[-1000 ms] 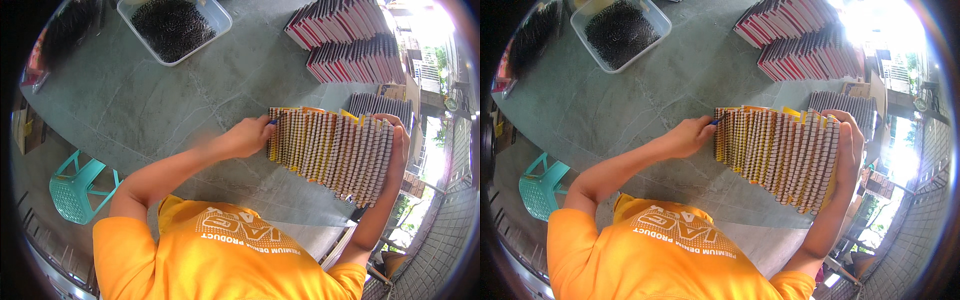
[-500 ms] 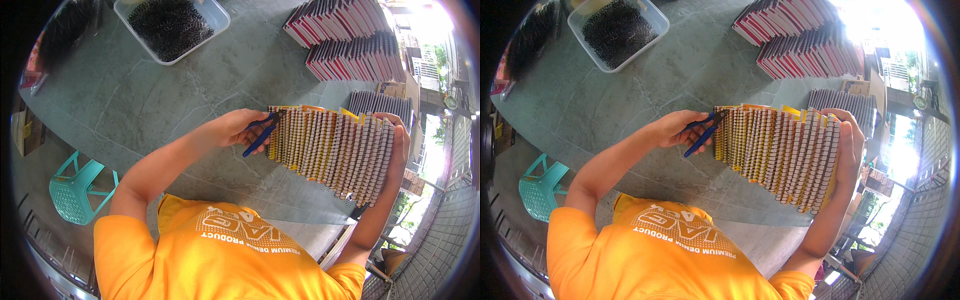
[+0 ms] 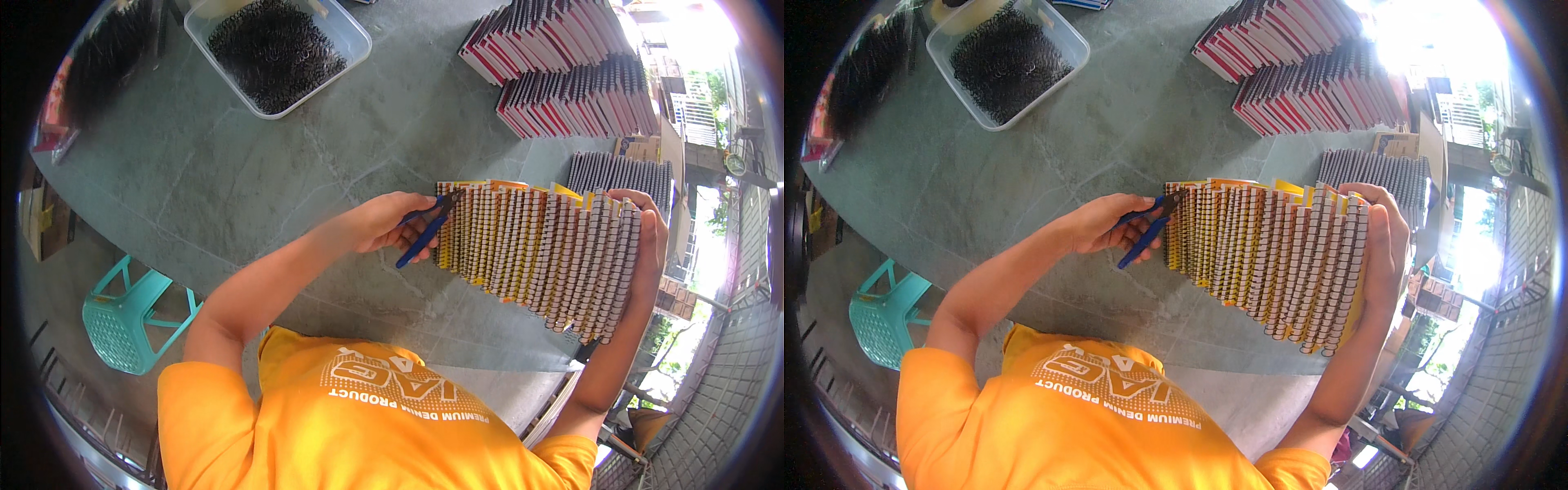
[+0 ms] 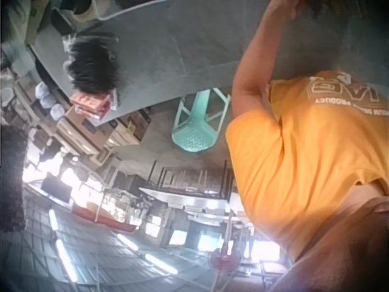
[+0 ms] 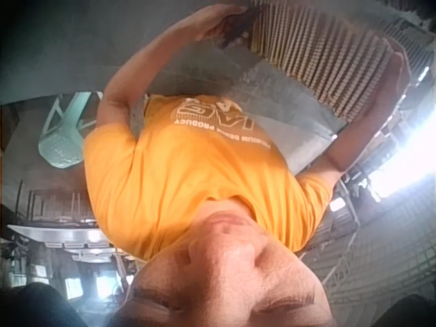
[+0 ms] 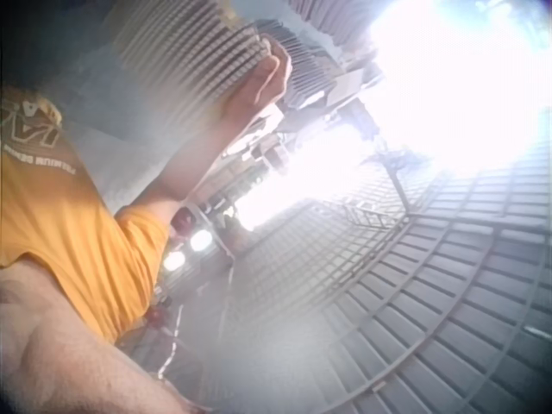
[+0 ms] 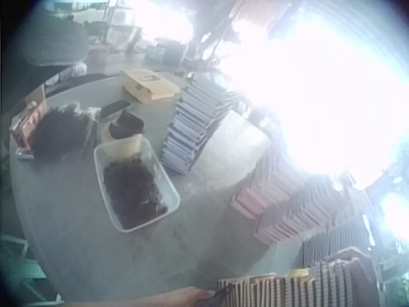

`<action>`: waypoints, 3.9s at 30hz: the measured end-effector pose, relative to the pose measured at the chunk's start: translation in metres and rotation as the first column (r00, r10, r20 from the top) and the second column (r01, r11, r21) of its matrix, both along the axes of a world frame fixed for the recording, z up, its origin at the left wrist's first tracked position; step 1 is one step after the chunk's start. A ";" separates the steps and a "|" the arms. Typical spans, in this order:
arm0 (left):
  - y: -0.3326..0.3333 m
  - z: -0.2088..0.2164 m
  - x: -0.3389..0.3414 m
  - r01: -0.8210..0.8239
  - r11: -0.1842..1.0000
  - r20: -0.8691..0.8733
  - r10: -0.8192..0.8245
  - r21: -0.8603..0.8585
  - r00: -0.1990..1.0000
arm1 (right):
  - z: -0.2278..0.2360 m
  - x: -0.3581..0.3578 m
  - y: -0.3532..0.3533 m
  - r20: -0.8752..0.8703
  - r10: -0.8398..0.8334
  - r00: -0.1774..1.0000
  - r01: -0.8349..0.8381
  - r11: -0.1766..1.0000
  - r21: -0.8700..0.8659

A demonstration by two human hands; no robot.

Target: The person uses pliers to cut the ends of spiral coils on several notebooks, handling the notebooks one stack at a time and moving them across the table.

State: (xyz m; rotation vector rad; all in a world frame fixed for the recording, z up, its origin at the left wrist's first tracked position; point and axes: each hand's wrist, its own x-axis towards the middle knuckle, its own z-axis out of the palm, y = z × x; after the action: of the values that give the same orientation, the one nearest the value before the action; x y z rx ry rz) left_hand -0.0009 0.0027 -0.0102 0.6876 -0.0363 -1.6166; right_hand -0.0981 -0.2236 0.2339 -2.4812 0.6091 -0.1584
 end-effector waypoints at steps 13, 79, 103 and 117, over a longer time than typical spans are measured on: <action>0.001 0.024 -0.010 -0.045 0.996 0.768 -0.030 0.076 0.639 | 0.001 0.001 0.004 0.006 -0.005 1.000 0.005 1.000 0.020; -0.016 0.019 0.016 0.015 0.997 0.539 0.027 -0.075 0.842 | 0.001 0.000 0.001 0.007 0.001 1.000 -0.002 0.997 0.083; -0.008 0.025 0.001 0.045 0.992 0.186 -0.022 -0.122 0.982 | 0.001 0.001 0.002 0.024 0.012 1.000 -0.014 0.997 0.081; -0.006 0.041 0.005 0.095 0.994 0.448 -0.060 -0.055 0.892 | 0.000 -0.001 -0.002 0.027 0.021 0.999 -0.024 0.992 0.125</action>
State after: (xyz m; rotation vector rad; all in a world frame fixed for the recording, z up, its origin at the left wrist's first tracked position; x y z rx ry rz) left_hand 0.0043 -0.0029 0.0308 0.9977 -0.4650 -1.4935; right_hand -0.0989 -0.2252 0.2344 -2.3607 0.5626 -0.1383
